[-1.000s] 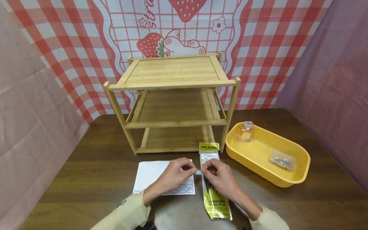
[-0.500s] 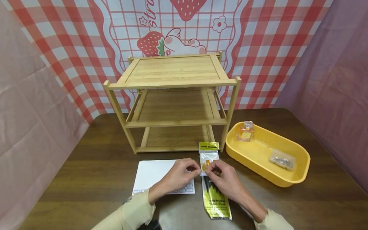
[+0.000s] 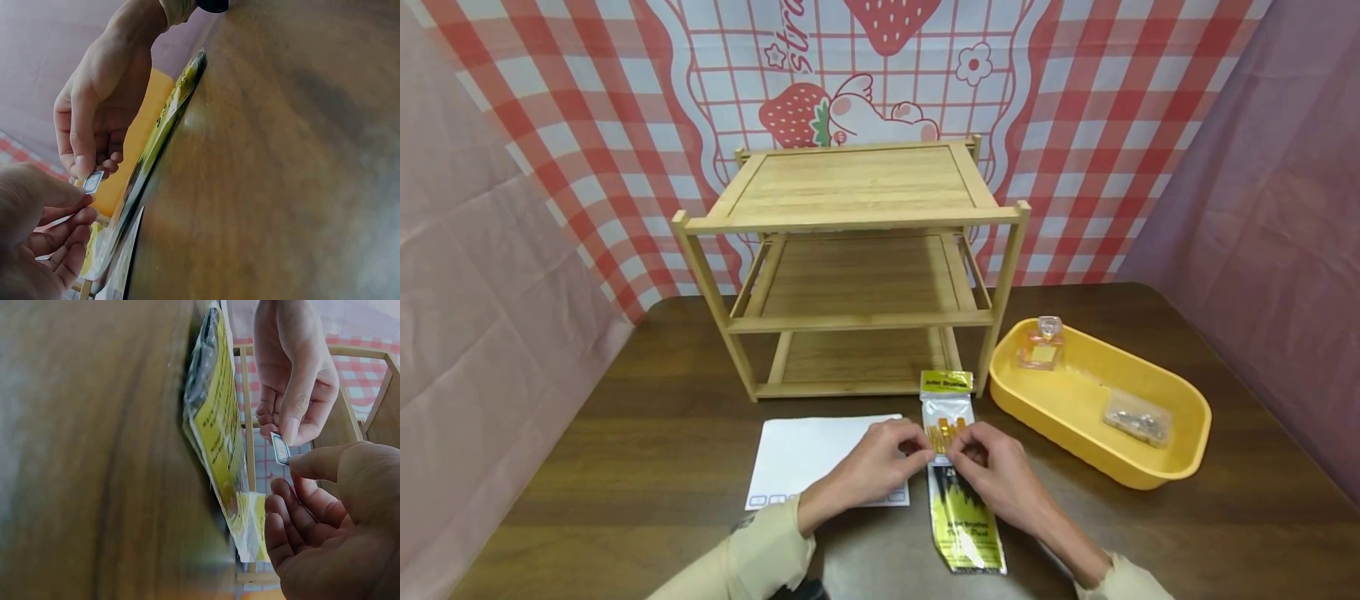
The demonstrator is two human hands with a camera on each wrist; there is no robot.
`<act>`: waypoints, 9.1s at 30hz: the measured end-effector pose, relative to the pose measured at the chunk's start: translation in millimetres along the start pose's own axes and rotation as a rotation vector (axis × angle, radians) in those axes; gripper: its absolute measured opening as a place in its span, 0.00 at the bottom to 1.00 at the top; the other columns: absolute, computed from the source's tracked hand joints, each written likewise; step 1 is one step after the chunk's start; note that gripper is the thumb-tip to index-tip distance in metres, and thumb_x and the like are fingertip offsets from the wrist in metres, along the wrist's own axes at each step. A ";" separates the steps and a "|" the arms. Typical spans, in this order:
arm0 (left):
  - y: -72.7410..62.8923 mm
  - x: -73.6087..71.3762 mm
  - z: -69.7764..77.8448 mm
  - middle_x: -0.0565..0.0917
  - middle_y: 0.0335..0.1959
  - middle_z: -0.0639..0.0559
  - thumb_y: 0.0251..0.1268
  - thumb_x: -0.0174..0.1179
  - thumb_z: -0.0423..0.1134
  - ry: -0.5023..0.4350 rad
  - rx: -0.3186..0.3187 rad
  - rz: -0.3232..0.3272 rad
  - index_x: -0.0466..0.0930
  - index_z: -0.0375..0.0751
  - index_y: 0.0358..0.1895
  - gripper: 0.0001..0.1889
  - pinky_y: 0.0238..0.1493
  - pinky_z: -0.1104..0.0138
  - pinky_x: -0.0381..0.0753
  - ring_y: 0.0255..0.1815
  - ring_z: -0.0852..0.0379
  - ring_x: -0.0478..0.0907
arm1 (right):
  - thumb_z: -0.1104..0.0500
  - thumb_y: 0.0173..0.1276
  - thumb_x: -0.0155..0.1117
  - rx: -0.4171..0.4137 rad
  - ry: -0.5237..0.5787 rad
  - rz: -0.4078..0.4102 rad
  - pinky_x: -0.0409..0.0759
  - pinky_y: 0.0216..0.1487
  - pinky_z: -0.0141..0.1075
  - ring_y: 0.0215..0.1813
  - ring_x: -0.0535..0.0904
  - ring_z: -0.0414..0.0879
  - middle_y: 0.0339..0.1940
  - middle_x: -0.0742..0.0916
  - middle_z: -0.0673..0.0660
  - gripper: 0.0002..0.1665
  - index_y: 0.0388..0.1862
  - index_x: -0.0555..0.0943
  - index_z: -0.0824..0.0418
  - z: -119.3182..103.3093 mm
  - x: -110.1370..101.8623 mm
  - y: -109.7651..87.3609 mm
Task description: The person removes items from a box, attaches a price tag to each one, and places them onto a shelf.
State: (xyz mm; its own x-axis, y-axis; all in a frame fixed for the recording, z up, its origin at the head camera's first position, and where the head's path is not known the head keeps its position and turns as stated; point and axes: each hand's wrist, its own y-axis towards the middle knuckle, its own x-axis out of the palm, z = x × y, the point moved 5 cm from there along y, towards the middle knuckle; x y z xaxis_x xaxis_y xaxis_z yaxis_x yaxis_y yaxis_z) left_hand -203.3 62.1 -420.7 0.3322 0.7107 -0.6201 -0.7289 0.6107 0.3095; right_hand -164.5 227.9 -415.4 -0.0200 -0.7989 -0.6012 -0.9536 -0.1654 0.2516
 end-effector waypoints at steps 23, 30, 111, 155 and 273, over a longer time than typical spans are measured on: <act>7.1 14.6 2.0 0.84 0.31 0.60 0.69 0.67 0.33 0.103 0.014 -0.050 0.88 0.42 0.35 0.03 0.43 0.78 0.72 0.33 0.72 0.74 | 0.69 0.67 0.72 0.007 -0.056 0.009 0.76 0.30 0.31 0.32 0.75 0.34 0.28 0.81 0.45 0.09 0.35 0.81 0.58 10.2 -4.2 -8.4; 7.7 16.9 3.0 0.84 0.31 0.60 0.69 0.67 0.34 0.147 0.031 -0.055 0.88 0.43 0.34 0.04 0.44 0.78 0.72 0.34 0.71 0.74 | 0.69 0.67 0.72 0.033 -0.055 -0.014 0.75 0.28 0.30 0.31 0.74 0.35 0.28 0.81 0.46 0.09 0.35 0.81 0.58 11.0 -3.7 -8.6; 5.1 16.1 6.6 0.79 0.27 0.60 0.57 0.72 0.34 0.254 0.008 -0.001 0.86 0.43 0.33 0.03 0.37 0.78 0.69 0.30 0.68 0.70 | 0.68 0.61 0.75 0.032 -0.170 -0.007 0.76 0.33 0.33 0.34 0.73 0.39 0.31 0.79 0.48 0.12 0.35 0.79 0.59 15.3 -4.7 -9.0; 26.7 -2.8 -15.7 0.80 0.19 0.58 0.64 0.69 0.35 0.359 -0.140 0.082 0.85 0.42 0.23 0.10 0.51 0.60 0.76 0.23 0.63 0.72 | 0.64 0.66 0.72 0.134 -0.306 0.005 0.76 0.38 0.42 0.35 0.75 0.44 0.32 0.82 0.52 0.06 0.33 0.82 0.60 29.2 -10.2 -0.2; -22.0 -101.2 -13.2 0.89 0.40 0.37 0.77 0.60 0.34 -0.537 -0.129 0.297 0.81 0.30 0.52 0.10 0.45 0.53 0.89 0.42 0.39 0.88 | 0.73 0.74 0.60 -0.015 0.384 -0.071 0.87 0.46 0.37 0.46 0.87 0.46 0.50 0.88 0.66 0.26 0.68 0.68 0.77 -8.1 -21.7 -16.7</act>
State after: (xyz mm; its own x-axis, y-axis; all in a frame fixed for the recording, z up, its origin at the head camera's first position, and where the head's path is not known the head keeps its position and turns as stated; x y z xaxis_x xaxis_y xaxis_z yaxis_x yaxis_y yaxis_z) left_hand -228.8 -27.8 -374.3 0.3344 0.9404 -0.0619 -0.8915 0.3370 0.3027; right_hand -145.7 243.3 -400.4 0.1626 -0.9428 -0.2910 -0.9441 -0.2344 0.2320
